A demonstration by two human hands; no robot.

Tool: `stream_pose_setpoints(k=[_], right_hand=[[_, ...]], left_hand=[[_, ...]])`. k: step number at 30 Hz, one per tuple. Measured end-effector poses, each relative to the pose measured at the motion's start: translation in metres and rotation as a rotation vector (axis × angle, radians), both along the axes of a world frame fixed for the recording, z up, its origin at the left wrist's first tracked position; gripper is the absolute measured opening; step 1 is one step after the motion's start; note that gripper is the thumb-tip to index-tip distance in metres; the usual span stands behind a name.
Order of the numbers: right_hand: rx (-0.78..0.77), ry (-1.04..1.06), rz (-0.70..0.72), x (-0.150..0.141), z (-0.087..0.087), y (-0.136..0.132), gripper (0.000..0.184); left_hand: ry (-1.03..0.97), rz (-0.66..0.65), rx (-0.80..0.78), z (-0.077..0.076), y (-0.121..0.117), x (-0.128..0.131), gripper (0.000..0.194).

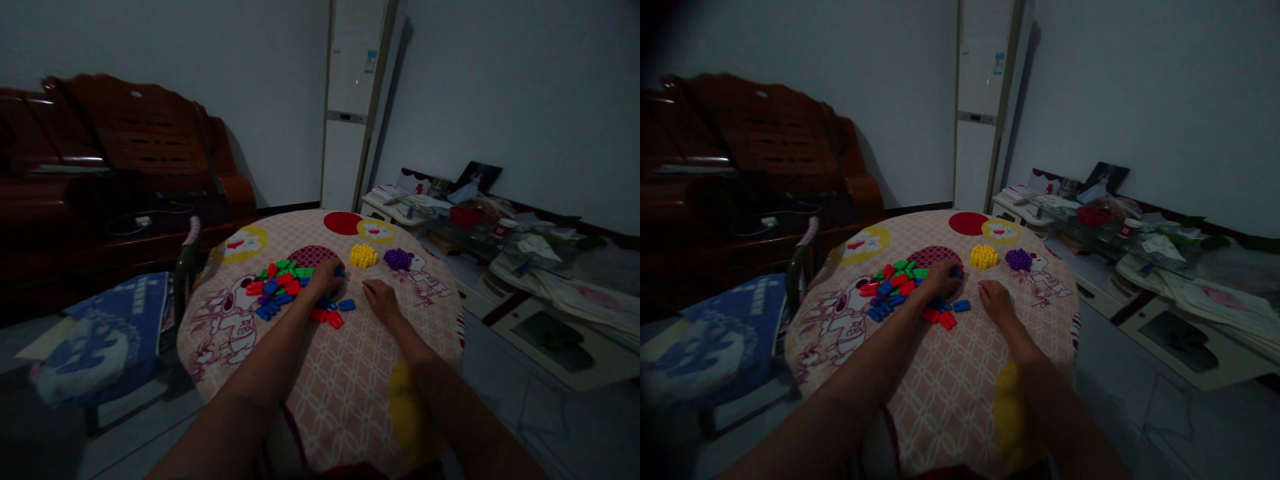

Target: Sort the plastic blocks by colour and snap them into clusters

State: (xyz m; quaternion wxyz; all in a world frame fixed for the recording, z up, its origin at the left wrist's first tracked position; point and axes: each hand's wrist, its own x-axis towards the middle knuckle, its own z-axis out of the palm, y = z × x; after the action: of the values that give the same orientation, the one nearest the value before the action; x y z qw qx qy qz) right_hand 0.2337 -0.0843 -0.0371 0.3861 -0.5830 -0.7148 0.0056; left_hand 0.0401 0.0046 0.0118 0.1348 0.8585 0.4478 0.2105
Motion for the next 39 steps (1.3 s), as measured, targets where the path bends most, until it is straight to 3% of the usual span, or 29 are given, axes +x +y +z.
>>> stream_pose_setpoints(k=[4, 10, 16, 21, 24, 30, 34, 39], right_hand=[[-0.065, 0.271, 0.040, -0.003, 0.006, 0.005, 0.030], [-0.127, 0.587, -0.042, 0.009, 0.006, 0.000, 0.032], [-0.076, 0.572, -0.116, 0.025, 0.007, -0.003, 0.026], [-0.035, 0.433, -0.238, 0.037, 0.003, -0.001, 0.026], [0.044, 0.387, -0.327, 0.055, 0.002, 0.000, 0.030], [0.147, 0.408, -0.725, 0.113, -0.008, 0.001, 0.031], [0.129, 0.264, -0.797, 0.130, -0.017, 0.005, 0.024], [-0.066, 0.089, -0.879, 0.127, -0.020, 0.012, 0.025]], left_hand=[[-0.184, -0.091, 0.030, -0.010, -0.014, 0.028, 0.042], [-0.340, -0.239, -0.010, -0.028, -0.027, 0.058, 0.059], [-0.494, -0.380, -0.068, -0.033, -0.043, 0.069, 0.061], [-0.439, -0.480, -0.020, -0.032, -0.053, 0.072, 0.062], [-0.323, -0.454, 0.029, -0.024, -0.044, 0.062, 0.064], [-0.016, -0.002, 0.054, 0.007, -0.011, 0.008, 0.042], [0.276, 0.046, -0.080, 0.021, 0.007, -0.034, 0.042], [0.374, -0.002, -0.176, 0.028, 0.013, -0.063, 0.045]])
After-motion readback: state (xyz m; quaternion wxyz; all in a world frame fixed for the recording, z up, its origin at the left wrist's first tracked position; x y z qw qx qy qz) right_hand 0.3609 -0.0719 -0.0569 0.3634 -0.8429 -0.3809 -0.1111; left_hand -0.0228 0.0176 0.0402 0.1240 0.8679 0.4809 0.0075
